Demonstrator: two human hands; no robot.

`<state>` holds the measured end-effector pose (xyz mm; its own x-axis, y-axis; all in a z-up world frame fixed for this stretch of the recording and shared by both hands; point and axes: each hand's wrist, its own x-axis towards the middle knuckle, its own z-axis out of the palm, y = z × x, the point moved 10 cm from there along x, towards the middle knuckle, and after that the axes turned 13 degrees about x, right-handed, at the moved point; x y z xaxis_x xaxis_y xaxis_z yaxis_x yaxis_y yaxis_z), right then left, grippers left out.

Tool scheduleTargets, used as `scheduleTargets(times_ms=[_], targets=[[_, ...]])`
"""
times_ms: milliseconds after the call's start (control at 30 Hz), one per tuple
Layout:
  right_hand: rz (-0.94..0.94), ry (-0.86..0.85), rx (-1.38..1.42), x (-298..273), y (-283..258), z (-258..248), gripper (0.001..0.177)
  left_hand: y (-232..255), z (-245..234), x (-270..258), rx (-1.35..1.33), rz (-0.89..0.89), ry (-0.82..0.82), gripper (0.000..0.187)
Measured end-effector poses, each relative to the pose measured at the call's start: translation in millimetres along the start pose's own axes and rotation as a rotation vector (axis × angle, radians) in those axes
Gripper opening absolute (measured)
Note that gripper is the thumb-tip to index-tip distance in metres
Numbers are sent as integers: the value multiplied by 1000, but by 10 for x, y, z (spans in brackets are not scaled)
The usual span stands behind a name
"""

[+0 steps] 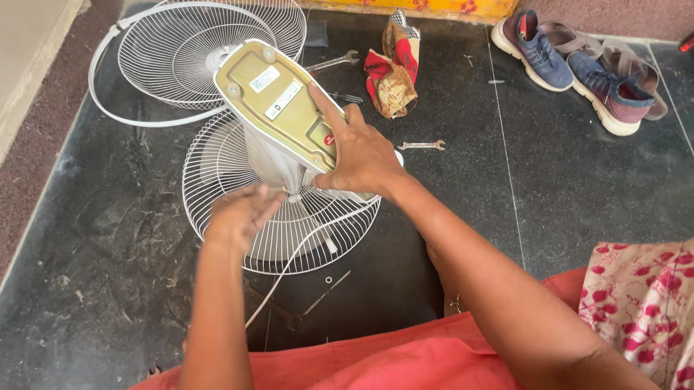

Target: The person assembles a white pedestal fan by attaching the motor housing to the front grille, securing the rear grille, and tightening the central nut. The person then wipes the fan's motor housing with a cloth.

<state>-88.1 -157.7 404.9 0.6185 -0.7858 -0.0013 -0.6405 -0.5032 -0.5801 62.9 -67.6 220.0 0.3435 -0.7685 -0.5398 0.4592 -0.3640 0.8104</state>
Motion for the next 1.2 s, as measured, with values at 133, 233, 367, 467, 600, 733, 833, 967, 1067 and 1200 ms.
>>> scheduleTargets(times_ms=[133,233,367,467,600,733,833,967,1067,1200], targets=[[-4,-8,-11,-22,35,32,141,-490,325,276,-15,-5,-35,20],[-14,10,3,-8,38,-10,141,-746,561,535,-13,-4,-17,16],[3,18,41,-51,100,-22,142,-952,685,769,107,82,66,22],[-17,34,57,-62,107,-52,142,-1023,717,882,31,116,112,24],[3,36,66,-71,130,-30,144,-1113,698,922,-31,96,208,17],[28,39,41,-59,134,-16,145,-1063,766,905,-148,135,209,12],[44,40,31,-48,147,-10,144,-993,772,853,-154,174,175,11],[19,53,48,-19,146,-32,145,-948,814,822,-49,118,70,14],[14,56,37,-13,153,-9,144,-907,855,825,20,95,-10,16],[-14,71,36,-30,106,17,142,-881,811,837,-60,142,9,17]])
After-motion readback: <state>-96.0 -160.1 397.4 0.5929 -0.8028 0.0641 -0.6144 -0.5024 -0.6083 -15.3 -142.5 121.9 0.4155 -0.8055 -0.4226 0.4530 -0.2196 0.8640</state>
